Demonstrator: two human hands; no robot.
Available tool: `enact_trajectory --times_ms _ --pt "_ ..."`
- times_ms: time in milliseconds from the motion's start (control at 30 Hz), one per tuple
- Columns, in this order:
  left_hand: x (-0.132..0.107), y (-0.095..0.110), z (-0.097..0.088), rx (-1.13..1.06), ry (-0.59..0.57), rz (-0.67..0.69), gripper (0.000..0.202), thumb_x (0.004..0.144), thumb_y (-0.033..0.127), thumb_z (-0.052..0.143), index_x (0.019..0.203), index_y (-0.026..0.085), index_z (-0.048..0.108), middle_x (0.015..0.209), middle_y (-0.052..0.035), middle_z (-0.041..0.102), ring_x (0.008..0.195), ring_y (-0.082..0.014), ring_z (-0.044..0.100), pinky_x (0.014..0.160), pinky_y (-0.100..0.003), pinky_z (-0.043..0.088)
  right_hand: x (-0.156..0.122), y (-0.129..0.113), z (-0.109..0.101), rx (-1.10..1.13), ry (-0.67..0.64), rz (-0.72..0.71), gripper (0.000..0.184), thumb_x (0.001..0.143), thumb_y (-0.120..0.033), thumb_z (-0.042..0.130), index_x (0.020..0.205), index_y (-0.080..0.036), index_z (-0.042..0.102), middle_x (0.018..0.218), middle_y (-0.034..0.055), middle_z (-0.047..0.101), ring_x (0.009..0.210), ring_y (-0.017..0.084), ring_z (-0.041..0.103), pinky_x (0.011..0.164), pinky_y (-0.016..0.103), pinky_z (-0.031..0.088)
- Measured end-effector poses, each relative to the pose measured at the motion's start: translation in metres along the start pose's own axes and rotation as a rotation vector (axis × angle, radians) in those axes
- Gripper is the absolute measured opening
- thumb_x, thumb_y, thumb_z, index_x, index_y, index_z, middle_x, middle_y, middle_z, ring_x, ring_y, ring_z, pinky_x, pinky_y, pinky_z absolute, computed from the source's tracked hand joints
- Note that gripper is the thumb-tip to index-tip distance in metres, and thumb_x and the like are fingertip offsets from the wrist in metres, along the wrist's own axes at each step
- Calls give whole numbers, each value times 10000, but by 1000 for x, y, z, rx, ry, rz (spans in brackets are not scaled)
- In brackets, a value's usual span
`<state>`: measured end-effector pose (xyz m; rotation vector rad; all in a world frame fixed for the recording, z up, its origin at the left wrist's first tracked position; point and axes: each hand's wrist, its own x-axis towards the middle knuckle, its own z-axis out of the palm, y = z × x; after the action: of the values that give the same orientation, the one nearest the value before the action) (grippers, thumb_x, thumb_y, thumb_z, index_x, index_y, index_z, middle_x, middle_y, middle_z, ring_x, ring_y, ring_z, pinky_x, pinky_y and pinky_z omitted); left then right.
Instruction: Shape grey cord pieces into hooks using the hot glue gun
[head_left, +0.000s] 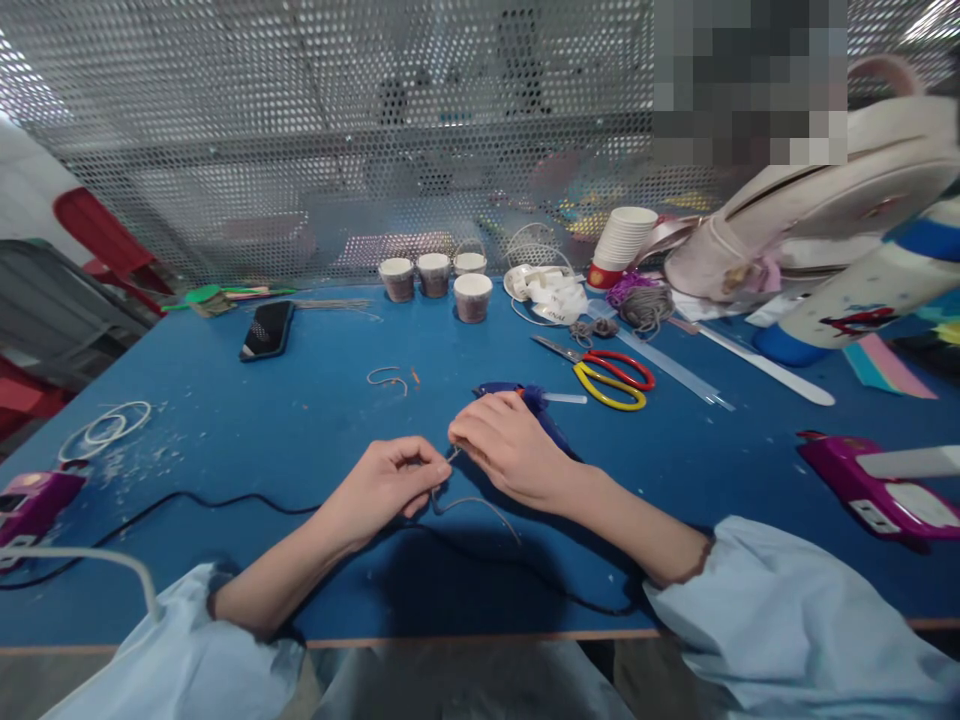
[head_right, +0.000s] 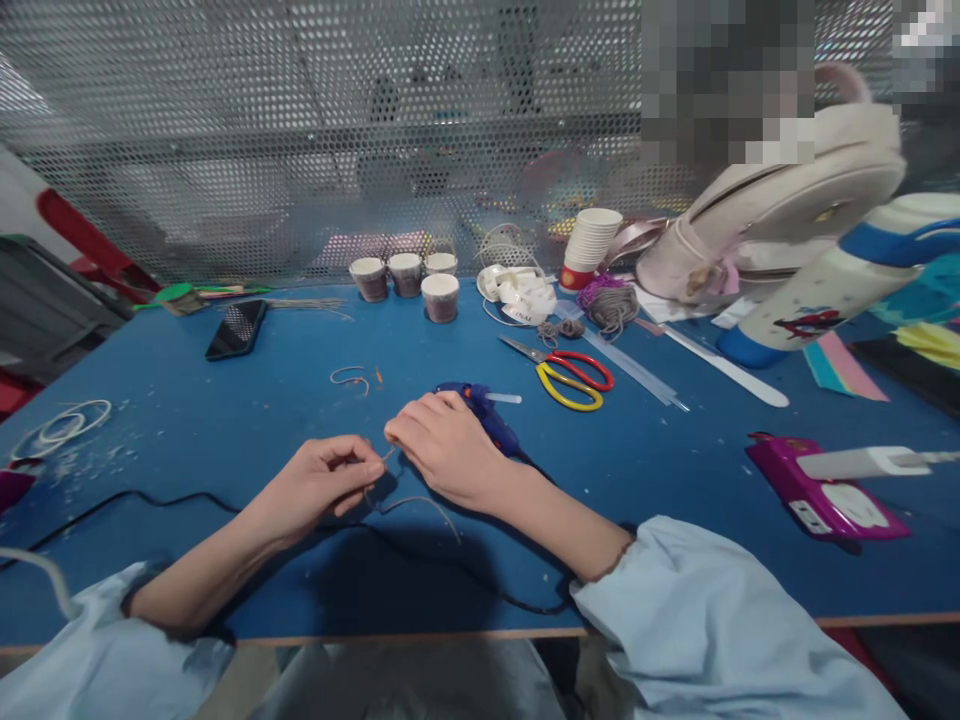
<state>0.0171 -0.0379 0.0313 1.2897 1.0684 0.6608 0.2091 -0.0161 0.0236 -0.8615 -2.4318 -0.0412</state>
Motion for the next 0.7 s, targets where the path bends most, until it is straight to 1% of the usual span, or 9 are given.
enact_trajectory --times_ms 67,133,233,300,400,500,600,700 --pt "-1 2 0 85 -12 -10 208 767 329 610 672 146 587 446 68 412 395 -49 336 404 -183 219 0 0 -2 -13 5 -29 160 917 -153 403 903 -162 562 881 42 629 819 162 500 766 321 313" --pt "-1 3 1 170 5 -14 208 771 331 595 664 152 593 429 73 381 390 -54 310 392 -186 200 -1 1 -3 -85 19 -84 179 918 -142 392 915 -161 570 901 46 637 840 170 499 784 330 308" --pt "-1 4 3 239 71 -2 217 758 328 601 626 159 575 430 74 375 384 -53 294 377 -184 185 -2 -1 -2 -210 11 -171 218 929 -140 365 928 -151 583 908 54 642 864 185 495 794 339 303" --pt "-1 4 5 225 113 -6 232 758 337 601 615 163 548 416 77 379 371 -51 296 372 -180 187 -2 -2 -2 -250 4 -191 228 935 -149 360 923 -145 588 903 55 641 866 190 496 792 338 303" --pt "-1 4 7 121 166 -12 242 770 360 593 640 164 538 416 78 399 354 -45 311 370 -176 199 -3 -2 -1 -256 37 -165 224 931 -142 364 926 -141 588 904 57 642 869 191 498 799 338 305" --pt "-1 2 7 9 199 13 233 770 359 605 676 150 563 485 64 447 361 -28 326 376 -171 209 -2 -2 0 -221 83 -100 191 921 -141 390 924 -146 581 896 55 643 872 189 503 813 341 304" --pt "-1 0 7 -65 173 39 219 773 347 618 707 141 584 544 53 475 377 -14 331 388 -168 214 -1 -3 0 -132 97 -9 167 918 -146 399 905 -155 565 870 52 635 849 179 506 792 339 304" --pt "-2 -1 6 -86 115 43 215 775 349 621 732 141 594 555 48 481 388 -17 332 391 -171 211 -1 -5 -1 -41 66 54 170 928 -165 379 901 -163 547 857 48 624 817 172 499 768 334 301"
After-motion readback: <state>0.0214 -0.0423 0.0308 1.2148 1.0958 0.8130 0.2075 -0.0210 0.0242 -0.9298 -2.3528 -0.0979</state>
